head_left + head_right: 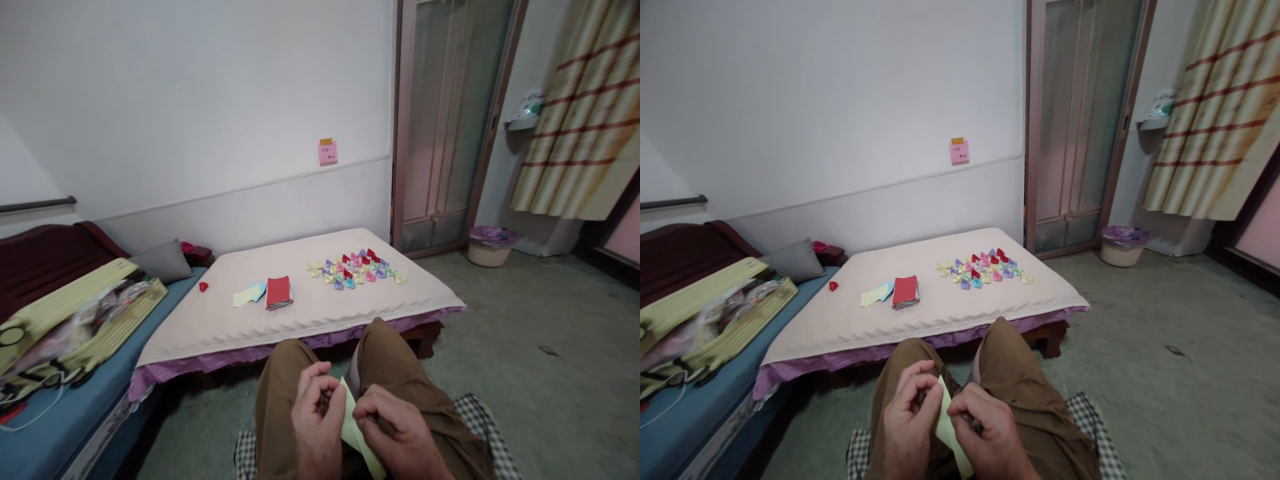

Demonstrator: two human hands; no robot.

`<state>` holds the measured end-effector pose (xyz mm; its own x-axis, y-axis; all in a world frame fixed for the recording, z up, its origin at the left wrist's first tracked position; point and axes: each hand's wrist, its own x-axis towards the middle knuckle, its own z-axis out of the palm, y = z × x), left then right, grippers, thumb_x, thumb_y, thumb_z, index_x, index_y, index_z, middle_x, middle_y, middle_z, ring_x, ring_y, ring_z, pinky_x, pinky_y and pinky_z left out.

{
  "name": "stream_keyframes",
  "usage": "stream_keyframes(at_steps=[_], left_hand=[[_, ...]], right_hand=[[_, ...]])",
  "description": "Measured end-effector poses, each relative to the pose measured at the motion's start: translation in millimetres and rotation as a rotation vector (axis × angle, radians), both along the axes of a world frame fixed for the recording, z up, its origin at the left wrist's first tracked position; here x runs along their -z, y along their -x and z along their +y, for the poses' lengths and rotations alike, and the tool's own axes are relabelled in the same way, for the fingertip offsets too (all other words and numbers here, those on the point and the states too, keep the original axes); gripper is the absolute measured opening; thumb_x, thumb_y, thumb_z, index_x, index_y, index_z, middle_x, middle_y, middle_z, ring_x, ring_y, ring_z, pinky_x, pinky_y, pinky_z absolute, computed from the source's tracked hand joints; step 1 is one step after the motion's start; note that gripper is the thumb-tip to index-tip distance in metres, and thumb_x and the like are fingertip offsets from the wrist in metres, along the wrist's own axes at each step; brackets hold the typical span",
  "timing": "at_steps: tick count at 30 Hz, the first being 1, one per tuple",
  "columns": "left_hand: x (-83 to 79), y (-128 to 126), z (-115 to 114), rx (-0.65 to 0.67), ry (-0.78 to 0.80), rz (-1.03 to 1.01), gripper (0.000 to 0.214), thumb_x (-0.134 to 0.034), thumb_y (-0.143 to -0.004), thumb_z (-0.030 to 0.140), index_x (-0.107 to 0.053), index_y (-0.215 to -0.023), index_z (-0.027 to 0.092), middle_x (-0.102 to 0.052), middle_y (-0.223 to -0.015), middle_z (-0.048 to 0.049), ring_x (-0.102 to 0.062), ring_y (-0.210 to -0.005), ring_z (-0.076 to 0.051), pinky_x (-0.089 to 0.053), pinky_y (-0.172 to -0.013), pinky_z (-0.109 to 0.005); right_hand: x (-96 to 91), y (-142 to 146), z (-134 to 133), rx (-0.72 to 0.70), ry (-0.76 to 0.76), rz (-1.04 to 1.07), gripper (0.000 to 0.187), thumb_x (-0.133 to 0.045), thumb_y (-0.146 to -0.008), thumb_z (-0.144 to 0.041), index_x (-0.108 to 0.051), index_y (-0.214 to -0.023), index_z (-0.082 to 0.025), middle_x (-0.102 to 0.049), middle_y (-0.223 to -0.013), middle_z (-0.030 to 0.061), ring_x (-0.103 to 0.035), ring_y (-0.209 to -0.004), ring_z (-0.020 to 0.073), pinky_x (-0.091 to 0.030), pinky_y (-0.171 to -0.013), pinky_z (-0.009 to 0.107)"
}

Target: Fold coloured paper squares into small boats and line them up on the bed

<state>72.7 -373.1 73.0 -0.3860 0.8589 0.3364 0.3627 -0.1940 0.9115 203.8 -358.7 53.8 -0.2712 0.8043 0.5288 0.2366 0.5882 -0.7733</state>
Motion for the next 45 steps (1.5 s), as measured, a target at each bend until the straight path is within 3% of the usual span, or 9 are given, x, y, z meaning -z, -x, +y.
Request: stream_keyframes(at_steps=[4,10,12,16,20,24,31,38,45], left_hand=[[-1.2,-1,0,0.036,0.034,-0.042,0.023,-0.06,-0.075,0.032,-0.063,-0.058,0.017,-0.065,-0.096,-0.0094,-0.055,-0.056,-0.014,-0.043,-0.053,-0.025],[0.4,0,1,0.044,0.045,-0.086,0.027,-0.058,-0.075,0.035,-0.063,-0.056,0.017,-0.067,-0.094,-0.01,-0.062,-0.082,-0.023,-0.047,-0.069,-0.029],[2.7,1,2,0.038,0.035,-0.148,0.024,-0.058,-0.076,0.037,-0.069,-0.067,0.017,-0.067,-0.096,-0.0104,-0.063,-0.085,-0.023,-0.048,-0.074,-0.03],[8.2,3,1,0.048,0.002,-0.292,0.029,-0.064,-0.073,0.035,-0.067,-0.094,0.015,-0.066,-0.095,-0.0096,-0.062,-0.065,-0.016,-0.051,-0.065,-0.027],[12.3,-3,-2,0.012,-0.122,-0.217,0.018,-0.064,-0.073,0.026,-0.068,-0.087,0.016,-0.062,-0.106,-0.0116,-0.063,-0.072,-0.016,-0.052,-0.067,-0.026],[16.3,-8,-3,-0.041,-0.185,-0.157,0.013,-0.064,-0.073,0.024,-0.069,-0.083,0.018,-0.061,-0.106,-0.011,-0.063,-0.066,-0.015,-0.052,-0.064,-0.027],[17.4,-2,1,-0.011,-0.038,-0.192,0.017,-0.067,-0.066,0.018,-0.068,-0.083,0.016,-0.056,-0.11,-0.0124,-0.064,-0.068,-0.016,-0.055,-0.065,-0.029],[21.1,-1,0,-0.009,-0.037,-0.116,0.018,-0.065,-0.067,0.017,-0.068,-0.085,0.017,-0.055,-0.112,-0.0128,-0.063,-0.07,-0.016,-0.054,-0.068,-0.031],[24.0,-4,-1,0.003,0.032,-0.021,0.004,-0.063,-0.069,0.018,-0.066,-0.07,0.017,-0.055,-0.112,-0.0125,-0.061,-0.074,-0.017,-0.05,-0.069,-0.03]], right_hand=[[3.2,2,0,-0.027,-0.046,-0.028,0.019,-0.048,-0.073,-0.007,-0.058,-0.062,-0.019,-0.052,-0.057,-0.0024,-0.051,-0.053,0.011,-0.037,-0.05,0.02],[3.3,2,0,-0.025,-0.026,-0.017,0.018,-0.048,-0.072,-0.008,-0.059,-0.062,-0.019,-0.053,-0.057,-0.0023,-0.052,-0.053,0.0114,-0.038,-0.051,0.02],[1.1,-1,2,0.009,0.004,-0.004,0.017,-0.05,-0.074,-0.01,-0.059,-0.062,-0.018,-0.052,-0.057,-0.002,-0.051,-0.053,0.0118,-0.038,-0.051,0.02],[-3.0,-6,5,0.043,0.038,0.008,0.017,-0.05,-0.076,-0.014,-0.059,-0.062,-0.018,-0.052,-0.057,-0.0015,-0.05,-0.052,0.0125,-0.038,-0.05,0.021],[-1.8,-5,6,0.058,0.047,-0.011,0.018,-0.049,-0.076,-0.014,-0.06,-0.062,-0.017,-0.051,-0.057,-0.0012,-0.05,-0.053,0.0128,-0.038,-0.051,0.021],[3.3,-5,5,0.07,0.029,-0.052,0.019,-0.048,-0.079,-0.014,-0.06,-0.064,-0.017,-0.053,-0.059,-0.0001,-0.052,-0.054,0.0133,-0.039,-0.052,0.022],[9.7,-4,3,0.03,-0.079,-0.098,0.022,-0.044,-0.085,-0.014,-0.06,-0.07,-0.017,-0.053,-0.062,0.0011,-0.052,-0.057,0.0131,-0.04,-0.054,0.022],[18.9,-4,6,0.033,-0.063,-0.093,0.02,-0.046,-0.085,-0.014,-0.059,-0.071,-0.017,-0.052,-0.062,0.0005,-0.051,-0.056,0.0131,-0.039,-0.053,0.022],[19.0,-3,5,0.036,-0.184,-0.125,0.021,-0.043,-0.086,-0.011,-0.059,-0.074,-0.017,-0.053,-0.064,0.0015,-0.052,-0.059,0.0129,-0.039,-0.055,0.022]])
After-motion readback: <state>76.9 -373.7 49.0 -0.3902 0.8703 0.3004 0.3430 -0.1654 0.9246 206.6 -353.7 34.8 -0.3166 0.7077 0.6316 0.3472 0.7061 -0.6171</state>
